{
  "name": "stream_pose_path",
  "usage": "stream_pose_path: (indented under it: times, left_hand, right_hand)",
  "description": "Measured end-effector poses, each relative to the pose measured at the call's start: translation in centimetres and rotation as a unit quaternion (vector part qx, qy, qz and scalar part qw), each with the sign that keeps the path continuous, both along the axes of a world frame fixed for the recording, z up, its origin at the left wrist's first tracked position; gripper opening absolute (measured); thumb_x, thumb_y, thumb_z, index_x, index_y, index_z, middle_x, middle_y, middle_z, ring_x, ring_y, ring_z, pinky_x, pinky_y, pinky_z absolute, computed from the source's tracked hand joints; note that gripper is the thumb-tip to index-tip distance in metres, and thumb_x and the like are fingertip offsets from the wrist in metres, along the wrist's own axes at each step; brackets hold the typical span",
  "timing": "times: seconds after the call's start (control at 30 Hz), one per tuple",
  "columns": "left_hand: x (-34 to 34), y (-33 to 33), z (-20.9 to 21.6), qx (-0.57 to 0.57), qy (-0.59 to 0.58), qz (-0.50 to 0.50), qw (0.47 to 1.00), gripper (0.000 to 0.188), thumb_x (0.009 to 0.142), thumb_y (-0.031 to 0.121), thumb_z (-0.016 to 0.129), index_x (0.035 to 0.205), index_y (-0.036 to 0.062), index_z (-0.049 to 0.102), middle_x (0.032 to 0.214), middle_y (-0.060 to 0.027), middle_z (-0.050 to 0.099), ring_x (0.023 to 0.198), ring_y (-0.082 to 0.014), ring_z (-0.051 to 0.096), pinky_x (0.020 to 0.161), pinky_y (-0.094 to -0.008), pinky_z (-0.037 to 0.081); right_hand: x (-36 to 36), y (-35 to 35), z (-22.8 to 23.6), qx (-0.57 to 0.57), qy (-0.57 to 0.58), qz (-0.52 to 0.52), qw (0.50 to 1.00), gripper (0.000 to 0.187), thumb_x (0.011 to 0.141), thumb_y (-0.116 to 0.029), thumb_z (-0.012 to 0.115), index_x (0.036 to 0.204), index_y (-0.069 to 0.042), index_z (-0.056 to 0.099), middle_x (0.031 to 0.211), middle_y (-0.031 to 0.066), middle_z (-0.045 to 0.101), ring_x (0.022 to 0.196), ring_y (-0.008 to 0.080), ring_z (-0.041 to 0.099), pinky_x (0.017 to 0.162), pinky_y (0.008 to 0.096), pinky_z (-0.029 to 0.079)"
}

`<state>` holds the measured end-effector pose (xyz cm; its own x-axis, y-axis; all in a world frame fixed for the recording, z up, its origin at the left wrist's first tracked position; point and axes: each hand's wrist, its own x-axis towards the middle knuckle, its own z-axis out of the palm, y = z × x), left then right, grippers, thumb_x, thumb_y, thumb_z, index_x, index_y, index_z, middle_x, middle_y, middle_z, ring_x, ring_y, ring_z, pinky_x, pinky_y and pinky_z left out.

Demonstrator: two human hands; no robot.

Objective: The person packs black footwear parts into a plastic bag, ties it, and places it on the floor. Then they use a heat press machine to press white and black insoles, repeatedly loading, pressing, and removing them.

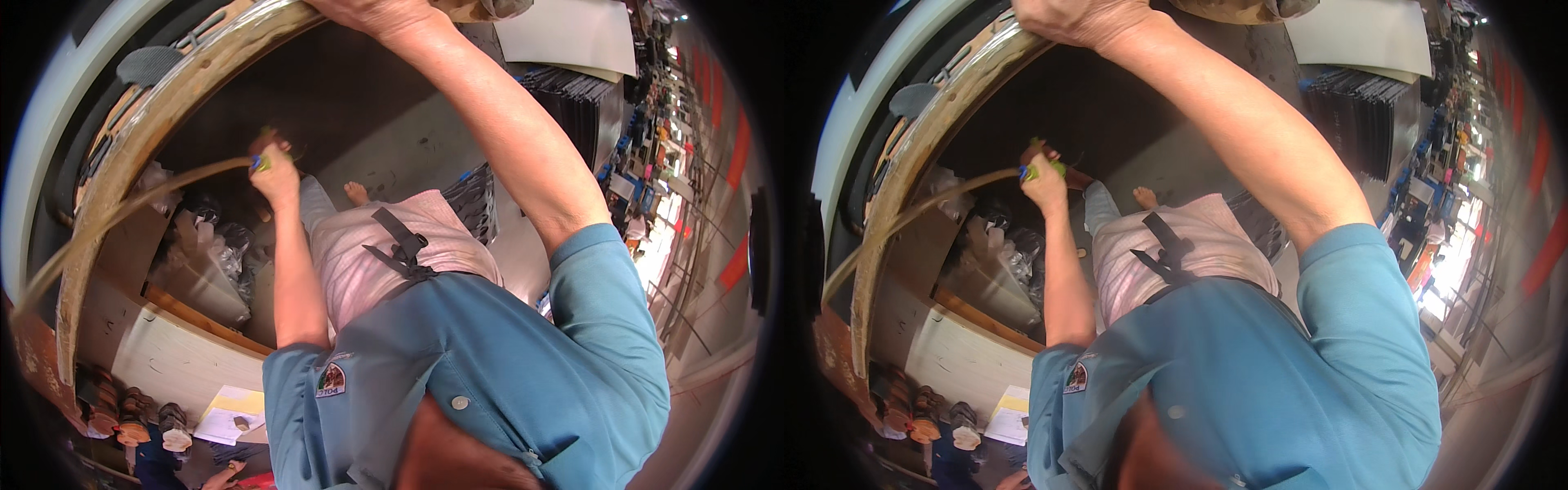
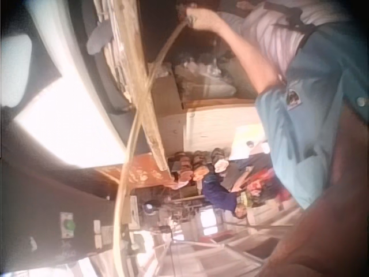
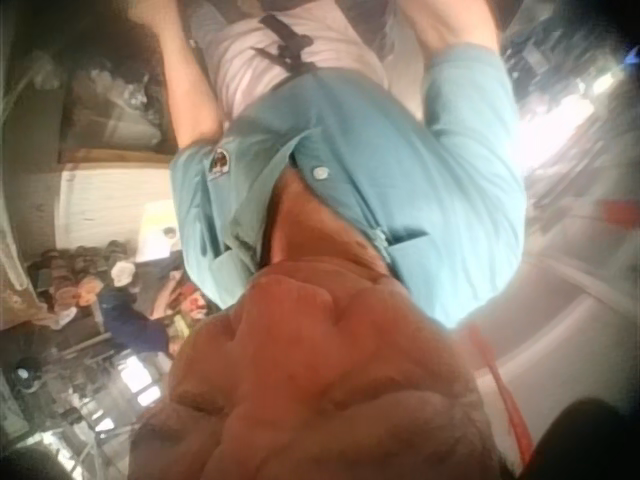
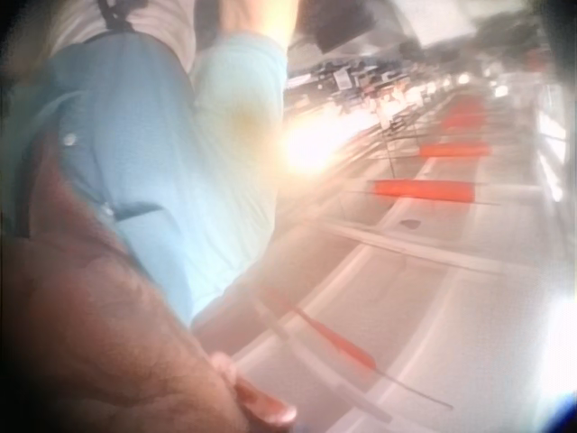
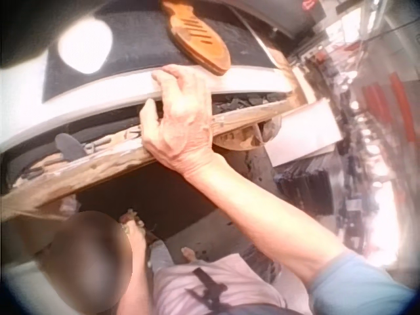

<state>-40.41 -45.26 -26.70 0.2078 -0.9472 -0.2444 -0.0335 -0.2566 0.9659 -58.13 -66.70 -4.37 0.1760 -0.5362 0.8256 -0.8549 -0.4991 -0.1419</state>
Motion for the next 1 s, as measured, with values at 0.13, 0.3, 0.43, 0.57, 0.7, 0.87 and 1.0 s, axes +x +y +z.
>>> stream_pose_path:
  times: [0.13,0.3,0.43,0.57,0.7,0.87,1.0]
  left_hand:
    - [4.7,2.0,-1.0,0.059,0.099,0.068,0.991,0.024,0.106,0.018,0.055,0.105,0.0001,0.071,0.081,-0.0036,0.066,0.071,-0.0128,0.064,0.061,-0.0299,0.051]
    - [8.6,4.3,-2.6,0.175,0.007,0.075,0.982,0.031,0.108,0.024,0.053,0.091,0.0022,0.066,0.072,-0.0066,0.063,0.064,-0.0166,0.062,0.059,-0.0332,0.048]
    - [7.1,6.2,-4.2,0.071,-0.284,-0.066,0.954,0.031,0.106,0.023,0.049,0.082,0.0038,0.055,0.070,-0.0095,0.062,0.064,-0.0267,0.066,0.059,-0.0428,0.048]
    - [4.0,6.3,-5.2,0.132,-0.142,-0.033,0.980,0.014,0.096,0.014,0.060,0.085,0.0058,0.057,0.077,-0.0102,0.061,0.066,-0.0315,0.067,0.057,-0.0432,0.049]
    - [0.6,3.7,-4.5,0.006,-0.295,-0.092,0.951,0.011,0.089,0.010,0.067,0.086,0.0077,0.057,0.079,-0.0132,0.064,0.070,-0.0351,0.068,0.059,-0.0458,0.052]
    - [-1.9,0.7,-2.4,-0.031,-0.109,-0.118,0.987,0.008,0.088,0.002,0.065,0.092,0.0084,0.063,0.082,-0.0101,0.067,0.072,-0.0309,0.068,0.065,-0.0420,0.055]
    - [2.6,1.4,-2.1,-0.008,-0.125,-0.058,0.990,0.009,0.096,0.013,0.062,0.095,0.0059,0.067,0.082,-0.0083,0.068,0.074,-0.0258,0.068,0.067,-0.0386,0.053]
  right_hand:
    - [0.0,0.1,-0.1,-0.009,-0.010,0.000,1.000,0.039,0.080,-0.009,0.066,0.117,0.004,0.065,0.120,0.0235,0.060,0.113,0.0416,0.058,0.104,0.0488,0.045]
    - [0.1,0.4,-0.1,0.011,-0.028,-0.002,1.000,0.039,0.080,-0.009,0.066,0.117,0.004,0.065,0.120,0.0235,0.060,0.113,0.0414,0.058,0.103,0.0484,0.045]
    - [0.1,0.5,0.0,0.017,-0.032,-0.004,0.999,0.039,0.080,-0.009,0.066,0.116,0.004,0.065,0.120,0.0235,0.061,0.112,0.0413,0.058,0.103,0.0483,0.045]
    - [0.1,0.3,0.2,0.014,-0.013,-0.012,1.000,0.039,0.080,-0.009,0.066,0.116,0.004,0.065,0.120,0.0236,0.061,0.113,0.0414,0.058,0.103,0.0485,0.045]
    - [0.1,0.2,0.5,0.014,0.000,-0.016,1.000,0.038,0.080,-0.009,0.066,0.115,0.004,0.065,0.119,0.0236,0.061,0.113,0.0418,0.058,0.103,0.0487,0.045]
    - [0.1,0.3,0.7,0.018,-0.009,-0.015,1.000,0.038,0.080,-0.008,0.066,0.115,0.004,0.065,0.119,0.0235,0.061,0.113,0.0419,0.058,0.103,0.0486,0.045]
    - [0.0,0.5,0.4,0.023,-0.017,-0.007,1.000,0.038,0.080,-0.009,0.066,0.116,0.004,0.065,0.120,0.0234,0.061,0.113,0.0416,0.058,0.103,0.0484,0.046]
